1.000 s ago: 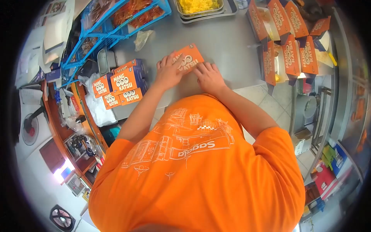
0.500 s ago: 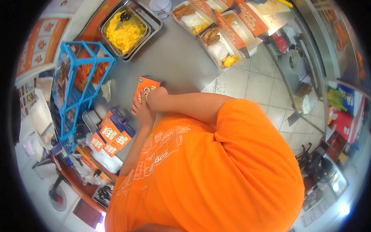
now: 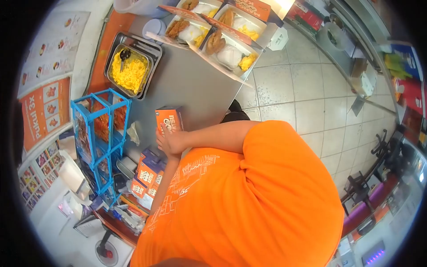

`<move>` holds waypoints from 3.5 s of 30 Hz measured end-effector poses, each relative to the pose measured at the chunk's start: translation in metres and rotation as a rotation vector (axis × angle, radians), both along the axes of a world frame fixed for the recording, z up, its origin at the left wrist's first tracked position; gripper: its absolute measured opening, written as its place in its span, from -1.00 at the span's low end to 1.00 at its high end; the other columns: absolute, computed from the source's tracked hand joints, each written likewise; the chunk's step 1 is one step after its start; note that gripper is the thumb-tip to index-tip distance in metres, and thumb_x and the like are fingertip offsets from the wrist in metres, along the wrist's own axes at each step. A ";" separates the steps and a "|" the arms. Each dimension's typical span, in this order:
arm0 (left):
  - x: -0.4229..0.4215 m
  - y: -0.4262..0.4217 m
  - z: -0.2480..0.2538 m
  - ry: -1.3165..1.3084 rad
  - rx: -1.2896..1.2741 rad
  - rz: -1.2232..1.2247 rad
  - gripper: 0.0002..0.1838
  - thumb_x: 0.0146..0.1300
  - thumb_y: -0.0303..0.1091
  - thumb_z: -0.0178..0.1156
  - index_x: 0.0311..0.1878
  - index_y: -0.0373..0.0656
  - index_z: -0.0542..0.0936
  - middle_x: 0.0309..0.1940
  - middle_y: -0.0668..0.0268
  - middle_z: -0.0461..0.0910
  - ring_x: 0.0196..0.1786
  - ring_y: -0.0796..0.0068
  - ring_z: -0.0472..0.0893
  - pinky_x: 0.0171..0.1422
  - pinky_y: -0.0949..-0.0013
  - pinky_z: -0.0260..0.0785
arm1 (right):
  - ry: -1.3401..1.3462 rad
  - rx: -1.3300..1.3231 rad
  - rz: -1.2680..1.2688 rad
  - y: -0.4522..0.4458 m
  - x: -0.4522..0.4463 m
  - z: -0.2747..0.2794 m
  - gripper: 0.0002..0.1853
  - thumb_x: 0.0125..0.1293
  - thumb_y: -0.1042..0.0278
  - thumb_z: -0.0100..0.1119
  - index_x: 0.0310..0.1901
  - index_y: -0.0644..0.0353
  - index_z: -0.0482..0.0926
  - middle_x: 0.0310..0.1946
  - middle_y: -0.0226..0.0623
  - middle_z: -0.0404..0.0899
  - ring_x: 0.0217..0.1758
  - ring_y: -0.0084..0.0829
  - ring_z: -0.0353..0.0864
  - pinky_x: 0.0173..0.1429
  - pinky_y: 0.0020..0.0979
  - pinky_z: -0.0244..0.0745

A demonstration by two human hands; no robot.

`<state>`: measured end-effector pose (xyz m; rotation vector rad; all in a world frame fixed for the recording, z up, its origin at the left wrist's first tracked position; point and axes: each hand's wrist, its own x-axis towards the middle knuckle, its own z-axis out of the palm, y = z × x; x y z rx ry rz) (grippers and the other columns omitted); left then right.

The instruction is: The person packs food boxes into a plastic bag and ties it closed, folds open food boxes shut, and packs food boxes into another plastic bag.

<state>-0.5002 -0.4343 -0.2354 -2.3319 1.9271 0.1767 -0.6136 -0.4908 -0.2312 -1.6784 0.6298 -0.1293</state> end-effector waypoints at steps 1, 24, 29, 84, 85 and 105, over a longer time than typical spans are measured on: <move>0.001 -0.002 0.003 -0.001 0.035 0.019 -0.08 0.21 0.04 0.25 0.56 0.06 0.05 0.52 0.01 -0.04 0.41 -0.13 0.16 0.38 -0.13 0.06 | -0.033 -0.008 0.055 -0.002 -0.001 0.000 -0.62 0.18 0.11 0.10 -0.22 0.28 0.70 -0.29 0.08 0.68 -0.22 -0.04 0.70 0.00 -0.10 0.54; 0.041 -0.017 0.054 1.281 0.001 0.537 -0.39 0.33 -0.19 0.04 0.40 -0.22 0.26 0.22 0.14 0.49 0.28 0.23 0.48 0.35 0.26 0.31 | 0.130 0.789 -0.590 -0.032 -0.068 -0.044 -0.61 0.40 0.16 0.14 0.12 0.17 0.31 -0.07 -0.20 0.57 -0.11 -0.37 0.64 -0.04 -0.33 0.57; 0.069 -0.006 0.032 1.857 0.093 1.003 -0.45 0.31 -0.10 0.09 0.29 -0.21 0.42 0.13 0.21 0.56 0.16 0.40 0.56 0.25 0.33 0.39 | 0.171 0.800 -0.490 -0.048 -0.087 -0.036 -0.58 0.41 0.14 0.13 0.13 0.22 0.33 -0.06 -0.17 0.56 -0.09 -0.35 0.64 -0.05 -0.35 0.58; -0.008 0.510 -0.211 1.070 0.576 1.312 -0.73 0.11 -0.39 0.09 -0.19 -0.15 0.73 -0.06 0.08 0.67 0.04 0.13 0.66 0.05 0.13 0.50 | 0.506 -1.163 0.500 0.070 0.235 0.082 0.14 -0.06 0.14 0.56 0.52 -0.31 -0.01 0.40 0.00 0.21 0.45 0.11 0.17 0.44 0.16 0.14; -0.005 0.509 -0.213 0.975 0.428 1.409 -0.70 0.15 -0.33 0.06 -0.15 -0.24 0.70 -0.04 0.03 0.66 0.05 0.10 0.65 0.08 0.13 0.50 | 0.512 -1.116 0.454 0.071 0.236 0.083 0.13 -0.05 0.17 0.56 0.52 -0.31 -0.01 0.38 -0.02 0.23 0.44 0.11 0.18 0.44 0.15 0.15; 0.055 0.443 -0.153 0.974 0.069 1.566 -0.58 0.17 -0.22 0.07 -0.06 -0.35 0.65 0.00 -0.15 0.61 0.11 -0.06 0.60 0.21 0.08 0.44 | 0.459 -1.278 0.424 0.058 0.234 0.046 0.11 -0.05 -0.14 0.50 0.51 -0.38 0.01 0.44 -0.09 0.12 0.46 0.14 0.13 0.40 0.21 0.10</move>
